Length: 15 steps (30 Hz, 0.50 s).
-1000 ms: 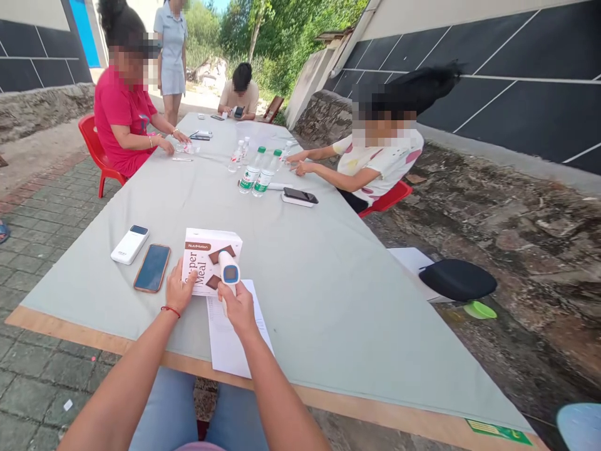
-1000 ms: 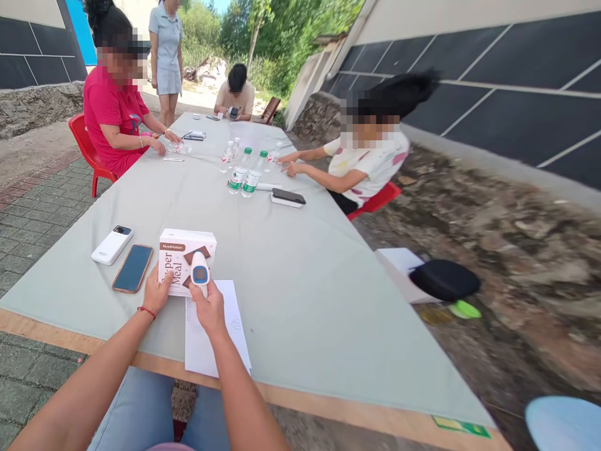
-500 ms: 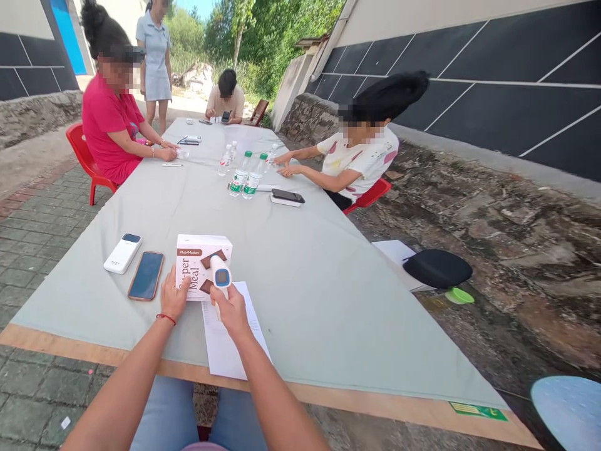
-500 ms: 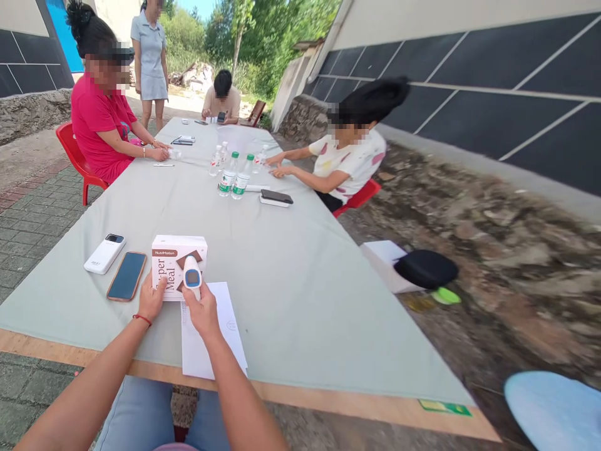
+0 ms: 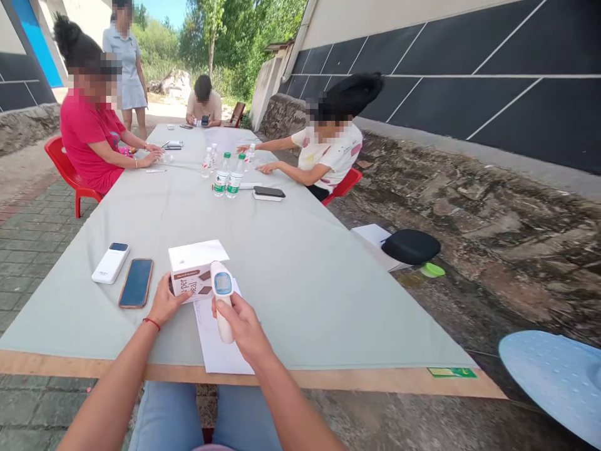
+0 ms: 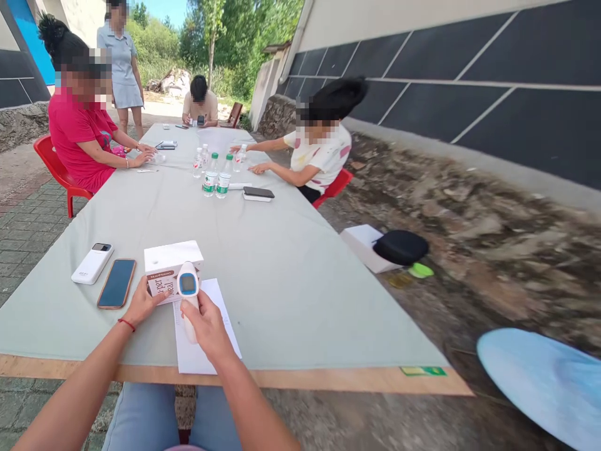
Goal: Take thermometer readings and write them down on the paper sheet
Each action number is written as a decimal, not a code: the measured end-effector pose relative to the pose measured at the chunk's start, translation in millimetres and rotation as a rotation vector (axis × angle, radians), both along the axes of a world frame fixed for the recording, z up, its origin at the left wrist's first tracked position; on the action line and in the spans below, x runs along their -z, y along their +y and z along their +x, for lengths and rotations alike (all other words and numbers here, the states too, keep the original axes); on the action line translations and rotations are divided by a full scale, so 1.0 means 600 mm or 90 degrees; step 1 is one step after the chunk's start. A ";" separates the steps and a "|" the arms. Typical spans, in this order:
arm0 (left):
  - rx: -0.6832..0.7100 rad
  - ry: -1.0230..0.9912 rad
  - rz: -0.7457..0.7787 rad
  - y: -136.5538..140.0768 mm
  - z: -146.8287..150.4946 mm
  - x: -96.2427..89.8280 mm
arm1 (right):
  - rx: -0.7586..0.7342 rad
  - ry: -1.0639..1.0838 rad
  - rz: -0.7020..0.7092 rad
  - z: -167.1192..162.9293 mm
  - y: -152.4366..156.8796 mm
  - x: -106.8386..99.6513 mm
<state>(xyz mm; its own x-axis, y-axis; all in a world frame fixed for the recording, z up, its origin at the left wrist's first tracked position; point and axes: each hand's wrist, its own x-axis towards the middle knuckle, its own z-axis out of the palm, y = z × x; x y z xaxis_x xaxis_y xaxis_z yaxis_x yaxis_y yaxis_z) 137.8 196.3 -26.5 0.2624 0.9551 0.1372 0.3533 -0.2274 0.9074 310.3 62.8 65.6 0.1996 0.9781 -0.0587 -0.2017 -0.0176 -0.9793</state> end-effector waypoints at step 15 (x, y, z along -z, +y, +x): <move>-0.047 -0.007 0.049 0.164 0.126 -0.009 | 0.090 0.046 0.012 0.048 -0.089 0.002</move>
